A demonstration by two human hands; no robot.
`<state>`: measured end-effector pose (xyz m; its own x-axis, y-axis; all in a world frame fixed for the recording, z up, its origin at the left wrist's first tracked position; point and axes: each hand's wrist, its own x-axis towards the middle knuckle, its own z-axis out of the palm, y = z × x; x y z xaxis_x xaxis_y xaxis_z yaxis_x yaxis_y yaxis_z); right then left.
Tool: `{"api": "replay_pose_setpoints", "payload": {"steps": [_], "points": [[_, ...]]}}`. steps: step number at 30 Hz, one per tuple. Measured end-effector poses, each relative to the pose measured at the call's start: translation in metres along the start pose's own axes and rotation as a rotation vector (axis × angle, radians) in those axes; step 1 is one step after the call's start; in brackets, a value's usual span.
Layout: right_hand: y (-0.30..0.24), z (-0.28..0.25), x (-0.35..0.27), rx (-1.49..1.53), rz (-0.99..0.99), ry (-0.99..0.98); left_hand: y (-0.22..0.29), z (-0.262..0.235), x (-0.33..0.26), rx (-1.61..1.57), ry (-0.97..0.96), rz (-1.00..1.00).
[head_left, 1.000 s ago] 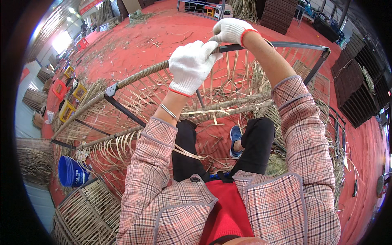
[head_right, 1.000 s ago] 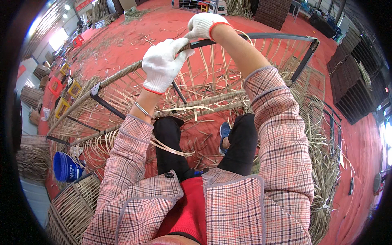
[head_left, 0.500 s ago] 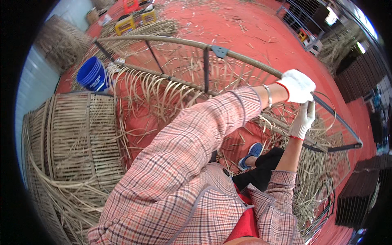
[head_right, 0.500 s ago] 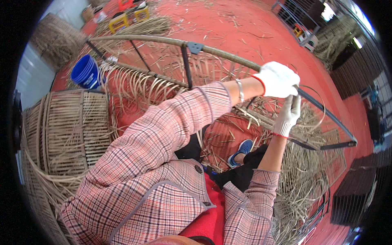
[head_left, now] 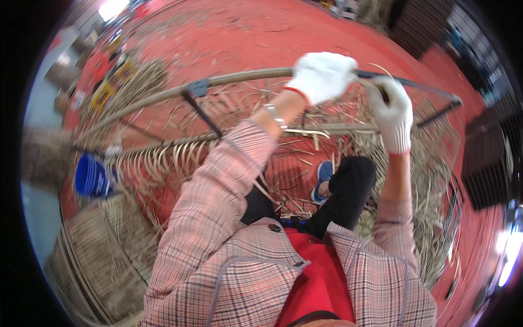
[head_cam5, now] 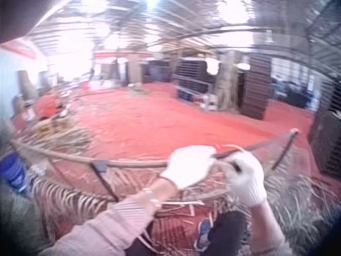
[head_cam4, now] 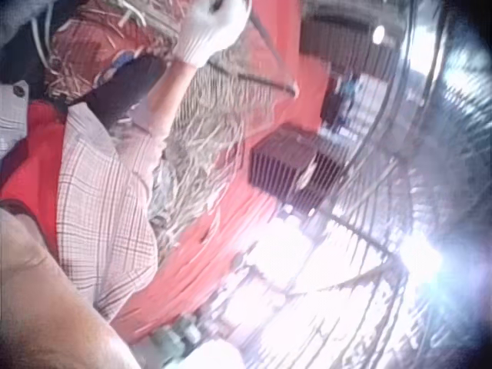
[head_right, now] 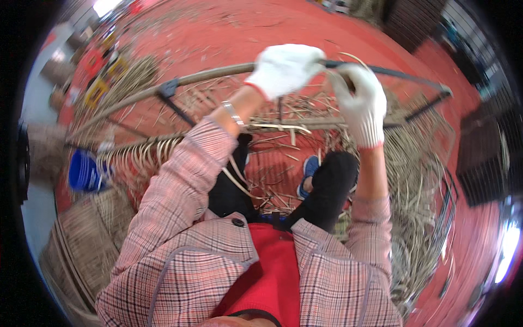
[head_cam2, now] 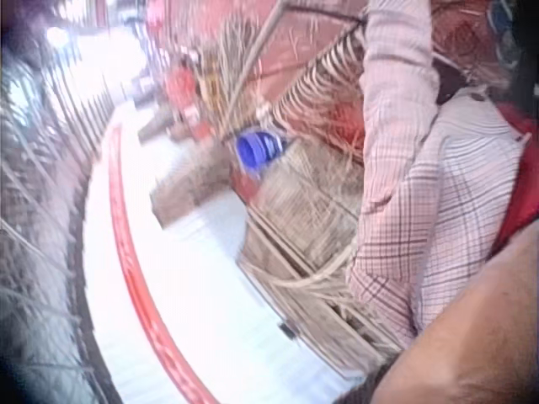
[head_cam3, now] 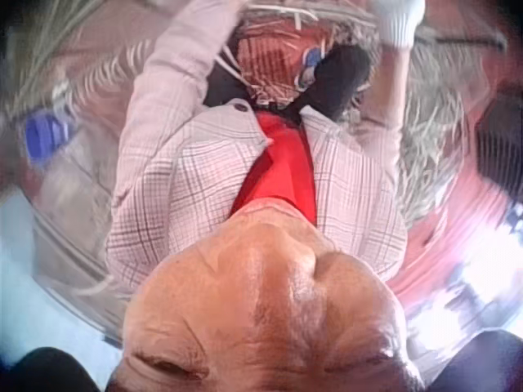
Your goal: The person sits on the floor and weaves thin dried plant strips around a metal frame to form a basket. They repeatedly thread the strips through the frame and secure them with a handheld tool.
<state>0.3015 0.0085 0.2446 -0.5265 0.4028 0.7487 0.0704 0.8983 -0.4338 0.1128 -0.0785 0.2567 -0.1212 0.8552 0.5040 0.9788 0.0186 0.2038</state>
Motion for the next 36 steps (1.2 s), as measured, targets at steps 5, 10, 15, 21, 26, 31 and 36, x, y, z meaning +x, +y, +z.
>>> {"api": "replay_pose_setpoints", "payload": {"steps": [5, 10, 15, 21, 26, 31, 36], "points": [[0.013, -0.002, 0.075, -0.323, -0.105, -0.040, -0.001, -0.002, -0.006, 0.012, 0.066, -0.009], [0.036, 0.033, 0.097, -0.350, -0.033, -0.130, 0.005, 0.004, -0.007, 0.121, 0.155, -0.033], [0.040, 0.031, 0.087, -0.096, 0.058, -0.063, 0.005, 0.009, -0.008, 0.067, 0.289, 0.000], [0.026, -0.010, 0.031, -0.305, -0.398, 0.214, 0.002, 0.012, -0.007, 0.134, 0.292, 0.084], [0.005, -0.030, -0.016, -0.377, -0.453, 0.252, -0.001, 0.011, -0.007, 0.049, 0.336, 0.139], [-0.001, -0.034, 0.033, -0.602, -0.601, 0.152, -0.001, 0.017, -0.008, 0.065, 0.341, 0.118], [0.015, 0.003, 0.113, -0.589, -0.454, 0.143, 0.000, 0.023, -0.005, 0.087, 0.545, 0.182]]}}
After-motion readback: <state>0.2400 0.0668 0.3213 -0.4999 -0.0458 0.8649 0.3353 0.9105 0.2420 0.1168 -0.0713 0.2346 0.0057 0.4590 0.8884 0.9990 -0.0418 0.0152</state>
